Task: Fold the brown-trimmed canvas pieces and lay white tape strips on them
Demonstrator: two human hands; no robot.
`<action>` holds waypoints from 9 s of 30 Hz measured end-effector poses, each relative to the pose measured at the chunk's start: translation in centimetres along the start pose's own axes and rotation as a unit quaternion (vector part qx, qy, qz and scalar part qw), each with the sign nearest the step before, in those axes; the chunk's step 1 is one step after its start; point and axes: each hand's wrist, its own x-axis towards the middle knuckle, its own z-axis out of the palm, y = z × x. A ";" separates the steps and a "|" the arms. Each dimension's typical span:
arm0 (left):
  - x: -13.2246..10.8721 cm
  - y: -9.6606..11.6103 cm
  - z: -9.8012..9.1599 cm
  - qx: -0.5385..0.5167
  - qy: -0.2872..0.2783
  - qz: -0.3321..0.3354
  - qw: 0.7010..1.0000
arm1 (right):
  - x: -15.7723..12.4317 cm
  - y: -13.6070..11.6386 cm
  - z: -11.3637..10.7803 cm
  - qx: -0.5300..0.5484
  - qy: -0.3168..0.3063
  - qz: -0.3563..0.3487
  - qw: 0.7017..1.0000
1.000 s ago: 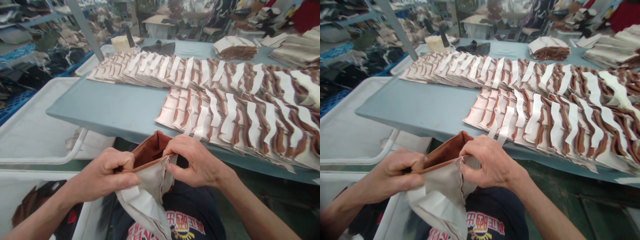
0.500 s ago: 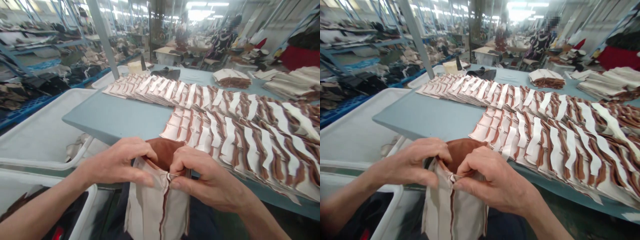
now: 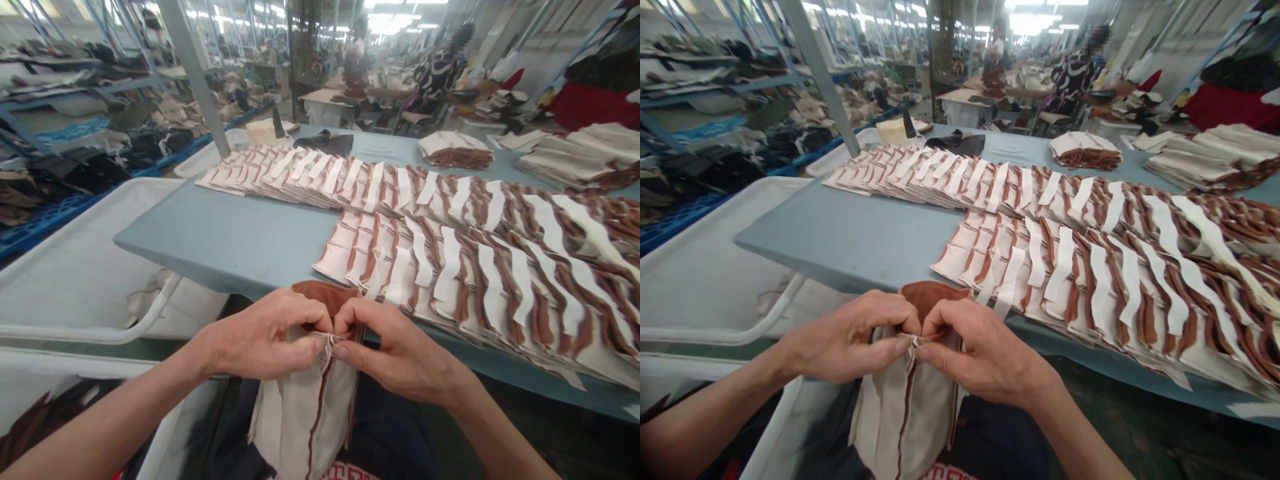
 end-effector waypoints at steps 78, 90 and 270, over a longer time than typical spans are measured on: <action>-2.1 -1.4 2.3 -0.276 0.079 -0.262 0.921 | 0.2 -0.3 9.2 0.201 0.221 0.186 0.936; -3.0 -1.7 1.9 -0.288 0.043 -0.214 0.932 | 0.0 -0.3 8.9 0.195 0.222 0.169 0.940; -0.8 0.4 2.5 0.078 0.022 0.107 0.991 | -3.5 -1.9 1.5 -0.288 0.063 -0.144 0.945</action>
